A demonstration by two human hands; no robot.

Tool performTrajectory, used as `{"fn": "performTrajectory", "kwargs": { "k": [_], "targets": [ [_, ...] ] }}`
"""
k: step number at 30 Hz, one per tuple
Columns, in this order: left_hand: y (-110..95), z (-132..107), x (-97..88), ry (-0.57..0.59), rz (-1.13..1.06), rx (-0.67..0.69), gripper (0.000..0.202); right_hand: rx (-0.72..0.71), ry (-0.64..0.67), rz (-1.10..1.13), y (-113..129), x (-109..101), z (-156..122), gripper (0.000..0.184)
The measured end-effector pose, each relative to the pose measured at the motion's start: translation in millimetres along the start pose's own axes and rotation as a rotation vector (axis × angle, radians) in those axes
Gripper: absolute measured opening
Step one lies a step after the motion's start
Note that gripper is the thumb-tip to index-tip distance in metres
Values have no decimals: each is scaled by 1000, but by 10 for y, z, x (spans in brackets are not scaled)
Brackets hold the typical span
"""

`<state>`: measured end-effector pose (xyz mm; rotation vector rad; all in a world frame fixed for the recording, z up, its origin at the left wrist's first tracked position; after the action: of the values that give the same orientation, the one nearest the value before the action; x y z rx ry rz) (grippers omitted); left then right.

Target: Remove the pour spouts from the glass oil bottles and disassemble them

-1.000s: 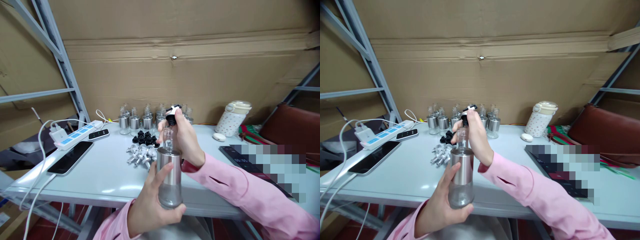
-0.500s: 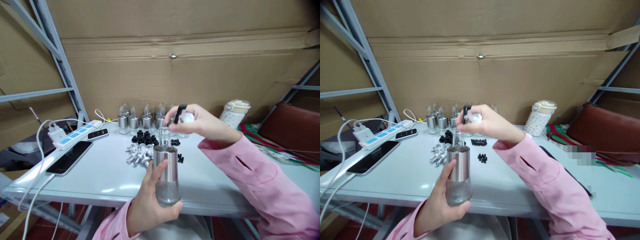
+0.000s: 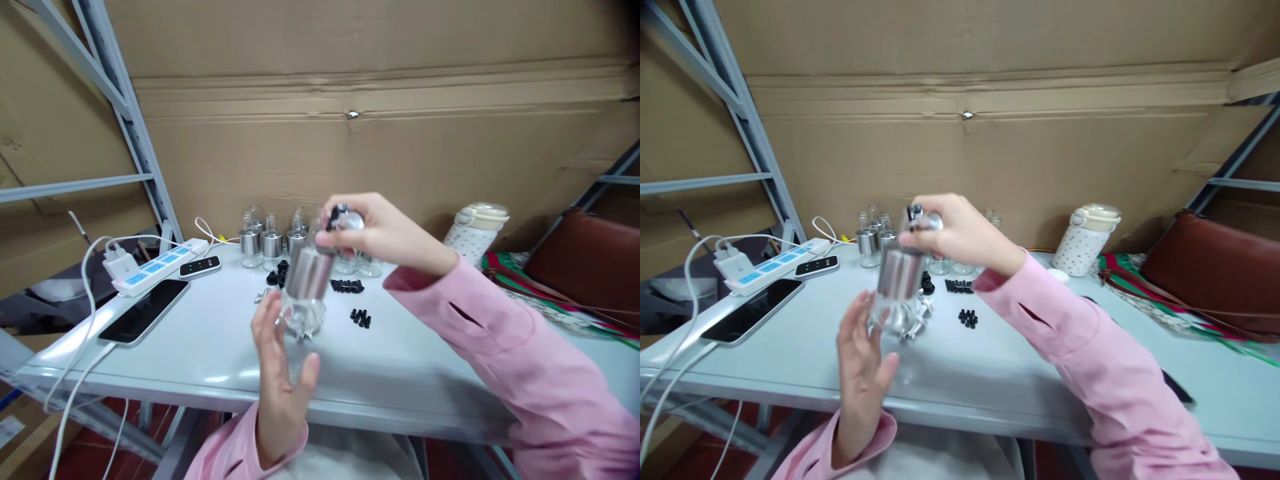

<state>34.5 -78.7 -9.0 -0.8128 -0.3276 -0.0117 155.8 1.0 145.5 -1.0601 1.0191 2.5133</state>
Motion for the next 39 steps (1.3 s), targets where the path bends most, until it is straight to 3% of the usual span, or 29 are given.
{"fn": "performTrajectory", "kwargs": {
  "k": [2,6,10,15,22,31,35,39],
  "targets": [
    [-58,31,-75,-106,-60,118,50,-29,-164,-76,-3,-48,231,19],
    [-45,61,-92,-98,-67,158,42,-48,-290,-249,-148,103,709,14],
    [-36,56,-75,-78,-79,120,36,-20,-304,-336,-419,310,998,12],
    [-17,54,-42,-72,-114,67,33,34,-250,-474,-693,507,1123,19],
    [23,43,-25,-13,-96,41,30,151,-97,-592,-960,838,1208,22],
    [98,60,-71,-20,-105,35,29,193,-44,-631,-987,1060,1199,31],
    [87,67,-40,31,-127,20,30,149,-76,-622,-847,1019,1106,32],
    [29,52,-75,-43,-236,27,23,-59,-266,-504,-428,751,665,24]
  ]
}}
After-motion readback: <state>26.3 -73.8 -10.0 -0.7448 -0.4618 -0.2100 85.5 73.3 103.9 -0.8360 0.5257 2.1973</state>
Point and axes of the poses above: each hand's wrist, its own z-axis towards the middle knuckle, its own x-axis out of the palm, y = z × x, the point moved 7 cm from there along z, towards the middle knuckle
